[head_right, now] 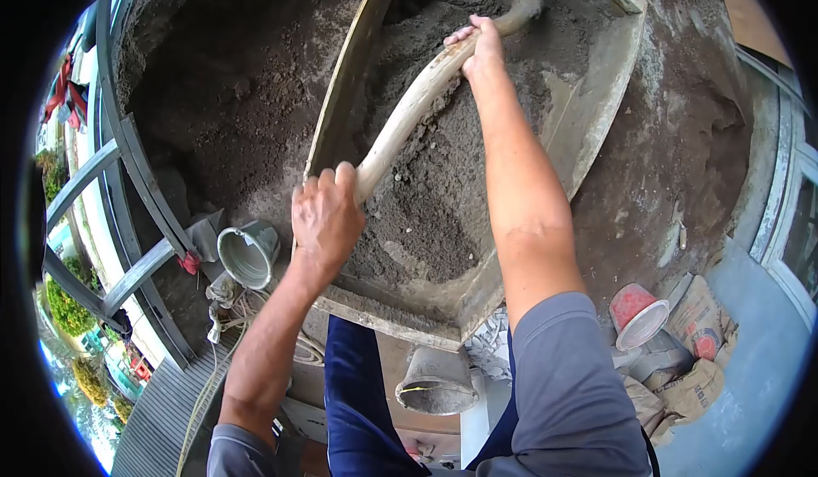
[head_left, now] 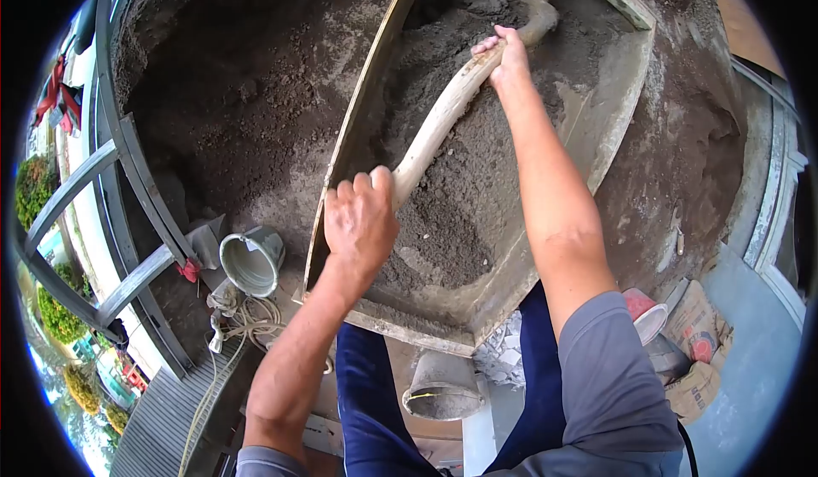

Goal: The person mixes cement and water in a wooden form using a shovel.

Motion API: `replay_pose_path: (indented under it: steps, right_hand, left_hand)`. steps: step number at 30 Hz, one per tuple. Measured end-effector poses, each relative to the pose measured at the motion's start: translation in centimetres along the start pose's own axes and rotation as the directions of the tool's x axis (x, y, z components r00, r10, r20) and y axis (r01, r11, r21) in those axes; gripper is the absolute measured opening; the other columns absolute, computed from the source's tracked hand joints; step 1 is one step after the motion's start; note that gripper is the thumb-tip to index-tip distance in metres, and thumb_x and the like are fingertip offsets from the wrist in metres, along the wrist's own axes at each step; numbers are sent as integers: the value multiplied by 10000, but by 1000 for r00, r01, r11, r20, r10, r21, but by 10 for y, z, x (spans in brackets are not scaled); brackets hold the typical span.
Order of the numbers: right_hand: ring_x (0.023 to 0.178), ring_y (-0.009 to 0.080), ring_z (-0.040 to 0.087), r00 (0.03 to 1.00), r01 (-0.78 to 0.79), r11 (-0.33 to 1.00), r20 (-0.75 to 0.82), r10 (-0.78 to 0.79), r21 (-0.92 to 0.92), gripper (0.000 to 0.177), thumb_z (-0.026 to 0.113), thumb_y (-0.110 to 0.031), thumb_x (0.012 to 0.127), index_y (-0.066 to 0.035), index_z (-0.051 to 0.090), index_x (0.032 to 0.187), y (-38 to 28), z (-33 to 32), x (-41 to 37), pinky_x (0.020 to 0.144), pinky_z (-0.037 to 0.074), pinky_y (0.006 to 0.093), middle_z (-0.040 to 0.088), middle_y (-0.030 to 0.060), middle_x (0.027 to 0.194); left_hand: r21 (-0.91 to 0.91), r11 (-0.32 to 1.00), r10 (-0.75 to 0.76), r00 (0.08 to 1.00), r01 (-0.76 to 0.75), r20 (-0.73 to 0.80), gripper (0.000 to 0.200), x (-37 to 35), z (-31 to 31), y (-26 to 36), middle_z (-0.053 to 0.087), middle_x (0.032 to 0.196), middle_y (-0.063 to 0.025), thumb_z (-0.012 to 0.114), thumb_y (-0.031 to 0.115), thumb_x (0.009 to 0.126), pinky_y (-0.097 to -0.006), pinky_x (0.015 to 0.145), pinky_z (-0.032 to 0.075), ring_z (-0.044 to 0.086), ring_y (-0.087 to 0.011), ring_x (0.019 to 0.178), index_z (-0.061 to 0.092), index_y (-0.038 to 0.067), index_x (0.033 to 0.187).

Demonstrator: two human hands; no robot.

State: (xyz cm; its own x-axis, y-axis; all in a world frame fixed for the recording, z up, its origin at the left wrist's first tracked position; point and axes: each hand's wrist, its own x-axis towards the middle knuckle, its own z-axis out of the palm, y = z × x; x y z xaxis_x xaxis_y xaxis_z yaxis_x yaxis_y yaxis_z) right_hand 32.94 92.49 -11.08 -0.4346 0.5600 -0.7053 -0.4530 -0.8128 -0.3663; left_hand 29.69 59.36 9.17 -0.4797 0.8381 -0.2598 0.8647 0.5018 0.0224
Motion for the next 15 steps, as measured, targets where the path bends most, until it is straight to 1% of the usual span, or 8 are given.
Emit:
replay_pose_path:
  steps: [2,4,6,9,10,11,14,15]
  right_hand:
    - [533,240,483,995,-99,995,13,98,16,304,652,-183,887,-95,439,689,19,-6,-3,579,495,422,474,66,588]
    - [528,231,479,992,-124,988,11,126,-88,297,650,-188,890,-106,446,691,20,-14,-28,578,496,411,468,61,586]
    - [520,215,478,973,-227,968,-58,222,-105,294,654,-202,892,-113,454,696,26,-32,-51,552,492,394,465,47,584]
    - [518,199,484,954,-297,938,-93,285,-181,295,667,-217,889,-125,455,706,49,-61,-94,545,495,390,466,33,591]
    - [516,194,486,942,-333,923,-117,315,-191,290,672,-224,888,-128,459,715,58,-71,-111,546,498,388,467,29,593]
    - [515,188,490,948,-311,928,-137,288,-203,274,682,-229,883,-132,469,740,68,-80,-128,542,499,393,470,23,595]
    - [522,182,500,902,-419,892,-192,387,-172,255,692,-214,878,-120,483,764,98,-110,-182,516,497,388,484,23,621]
    - [523,182,504,905,-400,899,-236,355,-180,242,691,-202,876,-113,492,771,107,-110,-206,511,497,388,489,28,634]
  left_hand:
    - [-13,998,-53,998,54,40,219,-24,-5,11,615,772,-116,707,60,735,-455,677,506,662,-315,733,541,83,876]
    - [-32,998,-58,996,60,64,229,-53,-7,36,616,770,-121,708,57,725,-458,656,504,659,-316,710,535,83,872]
    - [-45,996,-72,991,78,110,191,-86,-8,57,592,763,-84,686,101,762,-419,639,510,647,-268,672,539,91,883]
    - [-98,982,-140,969,163,203,237,-143,-4,83,599,770,-96,711,103,728,-440,624,531,664,-297,673,539,89,890]
    - [-154,965,-168,952,212,257,238,-160,-10,90,608,743,-127,696,59,703,-483,645,538,663,-339,661,523,73,866]
    - [-145,960,-194,940,241,280,236,-180,-12,96,610,738,-127,694,61,696,-479,642,540,663,-336,660,525,73,860]
    - [-176,945,-208,922,275,326,238,-240,-23,96,611,727,-131,702,63,681,-478,639,536,659,-336,660,525,72,841]
    - [-194,940,-205,919,281,337,241,-257,-27,92,612,725,-133,706,62,676,-480,639,534,657,-338,660,525,72,835]
